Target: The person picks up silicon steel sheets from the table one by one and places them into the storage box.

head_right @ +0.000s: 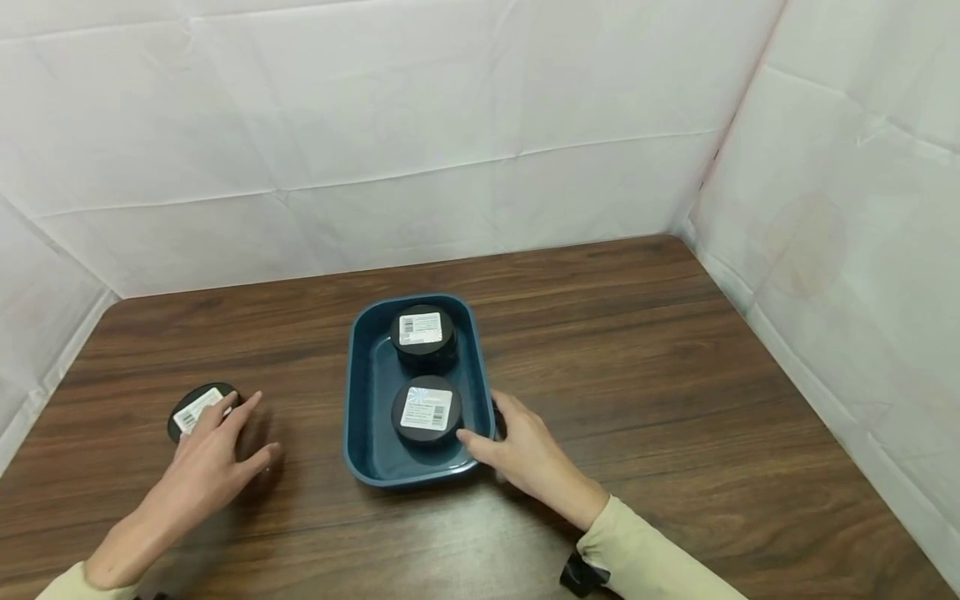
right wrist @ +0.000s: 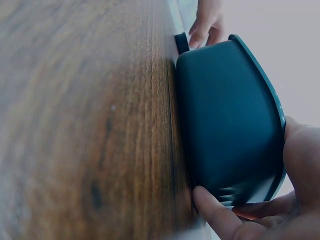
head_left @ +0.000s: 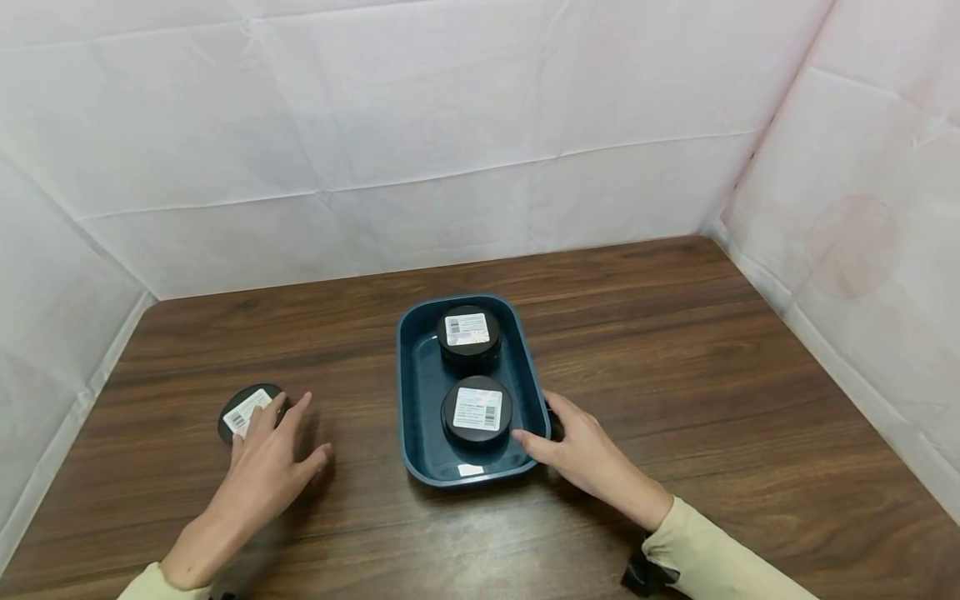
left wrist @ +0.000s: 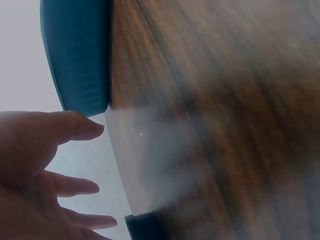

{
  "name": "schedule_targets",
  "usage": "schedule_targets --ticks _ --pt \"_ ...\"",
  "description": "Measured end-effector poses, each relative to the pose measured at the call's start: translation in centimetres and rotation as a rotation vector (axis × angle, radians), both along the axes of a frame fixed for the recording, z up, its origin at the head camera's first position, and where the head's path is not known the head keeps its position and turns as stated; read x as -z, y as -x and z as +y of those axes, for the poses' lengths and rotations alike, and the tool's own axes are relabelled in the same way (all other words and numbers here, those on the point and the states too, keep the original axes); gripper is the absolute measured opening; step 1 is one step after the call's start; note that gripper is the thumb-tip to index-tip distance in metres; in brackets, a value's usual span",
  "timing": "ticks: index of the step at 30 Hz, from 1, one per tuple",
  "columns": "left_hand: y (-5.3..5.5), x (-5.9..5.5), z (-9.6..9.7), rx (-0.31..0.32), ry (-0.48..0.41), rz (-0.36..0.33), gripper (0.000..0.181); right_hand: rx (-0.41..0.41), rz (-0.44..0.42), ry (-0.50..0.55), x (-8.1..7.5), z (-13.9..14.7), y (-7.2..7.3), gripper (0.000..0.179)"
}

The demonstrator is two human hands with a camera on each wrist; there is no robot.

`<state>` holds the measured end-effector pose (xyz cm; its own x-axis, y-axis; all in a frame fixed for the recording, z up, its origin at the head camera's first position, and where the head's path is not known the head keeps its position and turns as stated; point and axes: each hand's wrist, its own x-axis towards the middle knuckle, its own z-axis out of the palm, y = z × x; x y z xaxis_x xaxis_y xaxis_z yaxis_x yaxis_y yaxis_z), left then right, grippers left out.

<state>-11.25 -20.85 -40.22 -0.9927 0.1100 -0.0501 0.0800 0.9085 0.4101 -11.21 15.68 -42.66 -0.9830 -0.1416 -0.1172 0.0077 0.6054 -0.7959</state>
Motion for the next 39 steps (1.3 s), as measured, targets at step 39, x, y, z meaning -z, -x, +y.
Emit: schedule_targets --ticks 39 --pt "1.1 1.2 -3.0 0.038 0.019 -0.011 0.07 -0.002 -0.003 0.04 0.0 0.0 -0.1 0.062"
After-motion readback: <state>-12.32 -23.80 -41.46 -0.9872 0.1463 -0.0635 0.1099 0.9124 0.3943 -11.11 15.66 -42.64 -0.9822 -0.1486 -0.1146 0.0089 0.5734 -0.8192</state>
